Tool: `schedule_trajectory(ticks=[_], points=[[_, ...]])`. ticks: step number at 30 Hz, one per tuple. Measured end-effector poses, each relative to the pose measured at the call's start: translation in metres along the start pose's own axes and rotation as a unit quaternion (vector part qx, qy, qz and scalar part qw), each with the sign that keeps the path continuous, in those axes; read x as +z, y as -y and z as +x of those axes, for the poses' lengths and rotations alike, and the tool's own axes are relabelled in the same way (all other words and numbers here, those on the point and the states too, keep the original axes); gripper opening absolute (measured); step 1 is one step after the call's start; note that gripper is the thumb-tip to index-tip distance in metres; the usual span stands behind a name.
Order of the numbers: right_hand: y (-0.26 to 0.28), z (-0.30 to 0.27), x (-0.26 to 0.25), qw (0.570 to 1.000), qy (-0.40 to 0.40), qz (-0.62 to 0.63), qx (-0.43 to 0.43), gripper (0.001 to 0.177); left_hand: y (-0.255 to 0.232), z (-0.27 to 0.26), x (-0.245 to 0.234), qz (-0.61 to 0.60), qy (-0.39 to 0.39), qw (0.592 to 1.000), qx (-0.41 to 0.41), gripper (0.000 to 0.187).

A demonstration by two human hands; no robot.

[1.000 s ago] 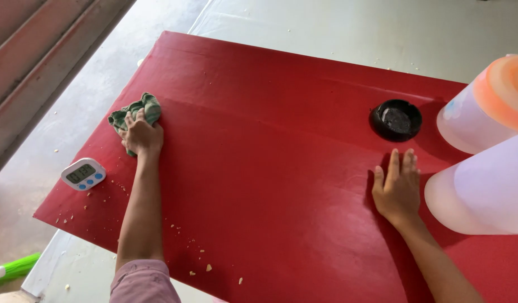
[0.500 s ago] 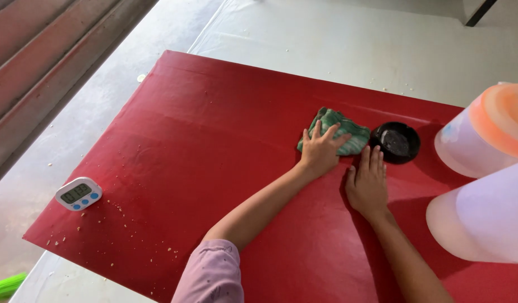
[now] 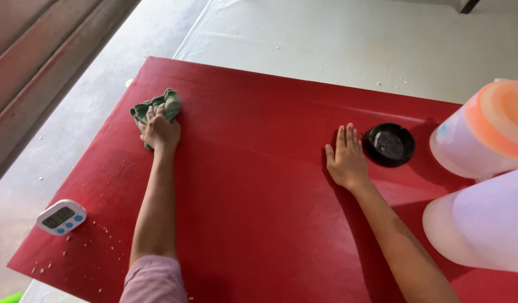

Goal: The recorder uses a green cloth to wipe down a red table surface, moving water pitchers, an ashtray, and a timer to clean the entire area.

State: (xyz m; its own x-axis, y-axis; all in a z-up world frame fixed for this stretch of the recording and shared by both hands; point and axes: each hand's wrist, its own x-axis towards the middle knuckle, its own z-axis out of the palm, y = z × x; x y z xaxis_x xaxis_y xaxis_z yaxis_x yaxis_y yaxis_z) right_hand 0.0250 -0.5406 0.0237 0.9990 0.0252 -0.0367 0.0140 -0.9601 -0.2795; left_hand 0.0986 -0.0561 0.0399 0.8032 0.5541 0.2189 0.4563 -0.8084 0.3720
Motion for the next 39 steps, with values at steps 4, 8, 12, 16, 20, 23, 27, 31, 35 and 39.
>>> schedule_trajectory(ticks=[4, 8, 12, 16, 20, 23, 27, 31, 35, 39], points=[[-0.011, 0.015, -0.003, 0.999, -0.015, 0.017, 0.025, 0.076, -0.071, -0.041, 0.024, -0.055, -0.032, 0.99, 0.125, 0.06], [-0.023, 0.014, 0.01, 0.994, -0.095, 0.057, 0.022, 0.075, -0.224, -0.155, 0.03, -0.056, 0.075, 0.934, 0.345, 0.063], [-0.016, -0.001, -0.006, 0.987, -0.124, 0.066, 0.077, 0.088, -0.323, -0.232, 0.052, -0.08, 0.228, 0.877, 0.414, 0.057], [-0.022, 0.009, 0.008, 0.982, -0.146, 0.098, 0.062, 0.074, -0.322, -0.193, 0.089, -0.093, 0.191, 0.885, 0.413, 0.063], [-0.023, 0.011, 0.009, 0.985, -0.143, 0.072, 0.067, 0.074, -0.259, -0.098, 0.111, -0.022, 0.114, 0.935, 0.335, 0.058], [-0.018, 0.01, 0.001, 0.987, -0.121, 0.077, 0.078, 0.074, -0.153, -0.011, 0.098, 0.014, 0.082, 0.971, 0.225, 0.045], [-0.008, 0.008, -0.009, 0.989, -0.09, 0.071, 0.098, 0.074, -0.001, 0.059, 0.038, 0.044, 0.008, 0.999, -0.018, 0.049], [-0.006, 0.012, -0.008, 0.99, -0.065, 0.059, 0.109, 0.074, 0.072, 0.069, 0.017, 0.032, 0.013, 0.997, -0.071, 0.059], [-0.005, 0.009, -0.007, 0.99, -0.08, 0.053, 0.103, 0.073, -0.027, 0.035, 0.051, 0.055, 0.024, 0.993, 0.099, 0.046], [-0.015, 0.014, 0.0, 0.985, -0.119, 0.069, 0.099, 0.074, -0.241, -0.108, 0.03, -0.035, 0.157, 0.914, 0.372, 0.068]])
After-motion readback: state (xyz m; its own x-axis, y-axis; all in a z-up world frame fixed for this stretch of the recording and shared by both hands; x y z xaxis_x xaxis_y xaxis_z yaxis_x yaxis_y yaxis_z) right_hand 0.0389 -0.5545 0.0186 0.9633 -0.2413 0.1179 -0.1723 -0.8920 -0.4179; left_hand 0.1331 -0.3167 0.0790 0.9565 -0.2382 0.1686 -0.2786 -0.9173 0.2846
